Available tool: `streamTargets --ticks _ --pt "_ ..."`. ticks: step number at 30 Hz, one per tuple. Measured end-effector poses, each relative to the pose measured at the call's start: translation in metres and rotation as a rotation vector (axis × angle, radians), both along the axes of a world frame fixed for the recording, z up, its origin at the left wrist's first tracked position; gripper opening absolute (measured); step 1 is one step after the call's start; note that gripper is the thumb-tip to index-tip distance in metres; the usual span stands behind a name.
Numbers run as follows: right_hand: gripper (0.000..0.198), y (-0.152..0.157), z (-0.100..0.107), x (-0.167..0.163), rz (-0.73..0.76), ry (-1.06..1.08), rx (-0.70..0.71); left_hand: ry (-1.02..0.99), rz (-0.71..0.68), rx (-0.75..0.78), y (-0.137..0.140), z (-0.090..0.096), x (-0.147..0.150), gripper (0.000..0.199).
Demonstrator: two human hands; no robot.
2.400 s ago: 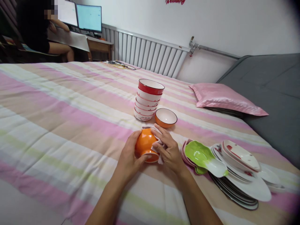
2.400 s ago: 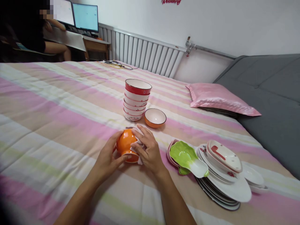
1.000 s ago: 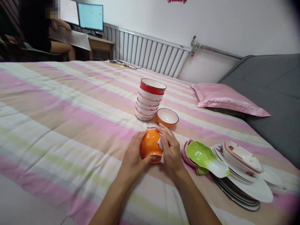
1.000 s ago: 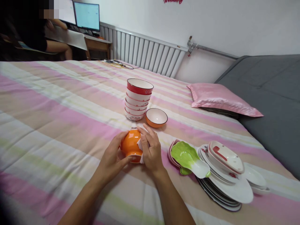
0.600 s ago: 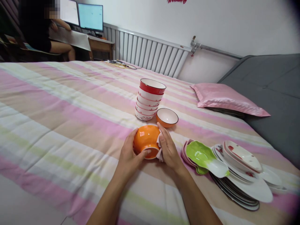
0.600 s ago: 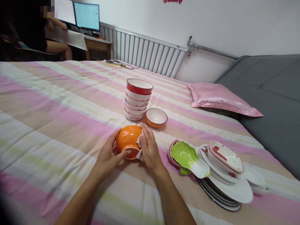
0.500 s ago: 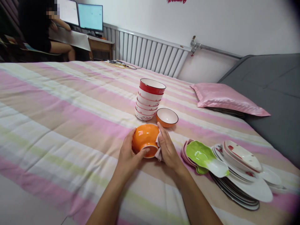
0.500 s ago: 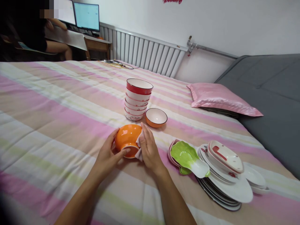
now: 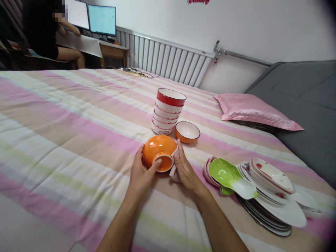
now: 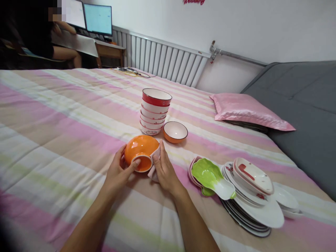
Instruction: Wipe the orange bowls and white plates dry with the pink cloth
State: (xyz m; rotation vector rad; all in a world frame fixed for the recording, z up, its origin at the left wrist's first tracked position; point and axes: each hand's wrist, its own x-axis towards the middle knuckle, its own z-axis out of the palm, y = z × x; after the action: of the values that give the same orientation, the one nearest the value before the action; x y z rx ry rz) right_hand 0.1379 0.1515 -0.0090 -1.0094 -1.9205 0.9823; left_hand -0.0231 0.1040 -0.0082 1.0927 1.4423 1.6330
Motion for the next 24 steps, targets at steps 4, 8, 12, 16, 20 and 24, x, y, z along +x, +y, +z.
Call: streamTargets --ticks 4,8,12,16,20,24 --pt "0.064 -0.001 -0.001 -0.001 -0.01 -0.012 0.03 -0.166 0.016 -0.048 -0.002 0.014 0.002 0.069" --pt "0.064 -0.004 0.005 -0.003 -0.04 0.014 0.097 -0.205 -0.012 -0.011 -0.004 0.018 0.004 0.066" --pt "0.06 -0.009 0.014 -0.004 -0.082 0.037 0.174 -0.318 -0.05 -0.02 -0.006 0.019 0.009 0.062" --pt "0.059 -0.014 0.021 -0.006 -0.138 0.024 0.242 -0.517 -0.105 -0.025 -0.008 0.021 0.015 0.057" --pt "0.058 -0.018 0.023 -0.009 -0.173 0.013 0.303 -0.656 -0.147 -0.047 -0.009 0.023 0.02 0.05" --pt "0.061 -0.021 0.022 -0.013 -0.183 0.0 0.312 -0.784 -0.176 -0.059 -0.008 0.022 0.021 0.039"
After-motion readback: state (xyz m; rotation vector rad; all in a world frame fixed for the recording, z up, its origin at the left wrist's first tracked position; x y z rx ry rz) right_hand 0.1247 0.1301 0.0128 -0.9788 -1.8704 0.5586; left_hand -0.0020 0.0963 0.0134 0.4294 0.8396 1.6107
